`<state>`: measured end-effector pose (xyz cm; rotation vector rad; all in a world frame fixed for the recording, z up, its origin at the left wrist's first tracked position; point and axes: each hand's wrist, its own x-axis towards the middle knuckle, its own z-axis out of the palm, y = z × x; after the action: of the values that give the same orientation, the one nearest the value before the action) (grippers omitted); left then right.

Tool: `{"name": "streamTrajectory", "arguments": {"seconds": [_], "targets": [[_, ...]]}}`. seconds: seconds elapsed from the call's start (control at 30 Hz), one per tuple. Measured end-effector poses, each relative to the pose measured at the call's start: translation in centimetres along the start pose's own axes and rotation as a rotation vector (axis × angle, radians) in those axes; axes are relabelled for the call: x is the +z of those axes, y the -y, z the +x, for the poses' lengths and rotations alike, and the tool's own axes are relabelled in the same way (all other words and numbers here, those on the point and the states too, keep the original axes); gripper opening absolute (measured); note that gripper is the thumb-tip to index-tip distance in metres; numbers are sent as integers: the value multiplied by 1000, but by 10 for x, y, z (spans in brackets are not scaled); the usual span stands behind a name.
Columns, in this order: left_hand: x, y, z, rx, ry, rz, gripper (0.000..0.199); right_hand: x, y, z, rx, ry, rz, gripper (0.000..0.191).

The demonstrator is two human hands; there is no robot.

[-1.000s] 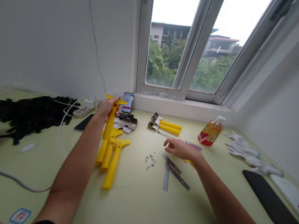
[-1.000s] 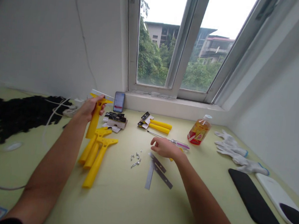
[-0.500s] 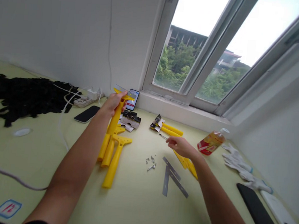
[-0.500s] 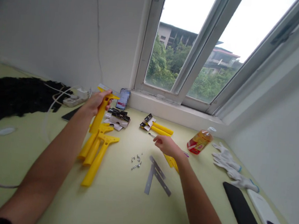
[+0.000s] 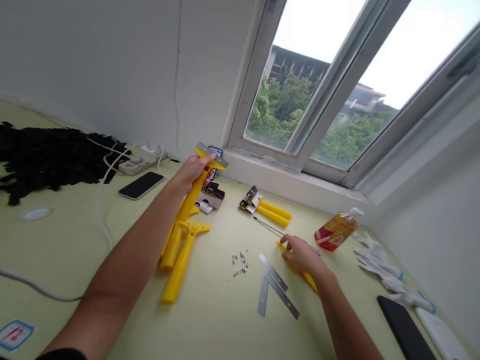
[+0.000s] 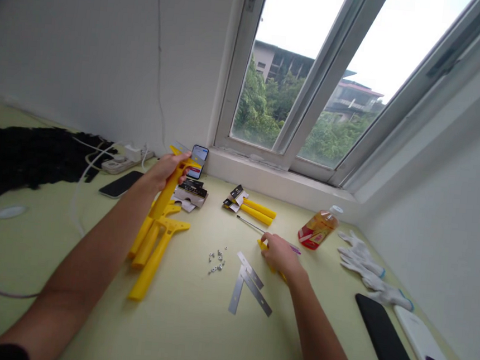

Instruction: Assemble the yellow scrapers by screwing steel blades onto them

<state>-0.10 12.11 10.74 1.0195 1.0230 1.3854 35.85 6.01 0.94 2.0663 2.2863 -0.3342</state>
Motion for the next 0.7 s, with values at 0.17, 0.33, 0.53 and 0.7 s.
{"name": "streamTrajectory", "arguments": {"seconds": [0.17, 0.33, 0.53, 0.7], "targets": [[9, 1, -5, 32, 26, 47, 22, -4, -10, 0, -15, 30, 23, 27], [19, 2, -10, 24, 64, 75, 24, -7, 5, -8, -122, -13, 47, 15], [27, 12, -8, 18, 99, 107, 24, 14, 63, -16, -460, -52, 214, 13], [39, 26, -9, 13, 167, 193, 28, 29, 78, -10, -488, -79, 229, 14]]}}
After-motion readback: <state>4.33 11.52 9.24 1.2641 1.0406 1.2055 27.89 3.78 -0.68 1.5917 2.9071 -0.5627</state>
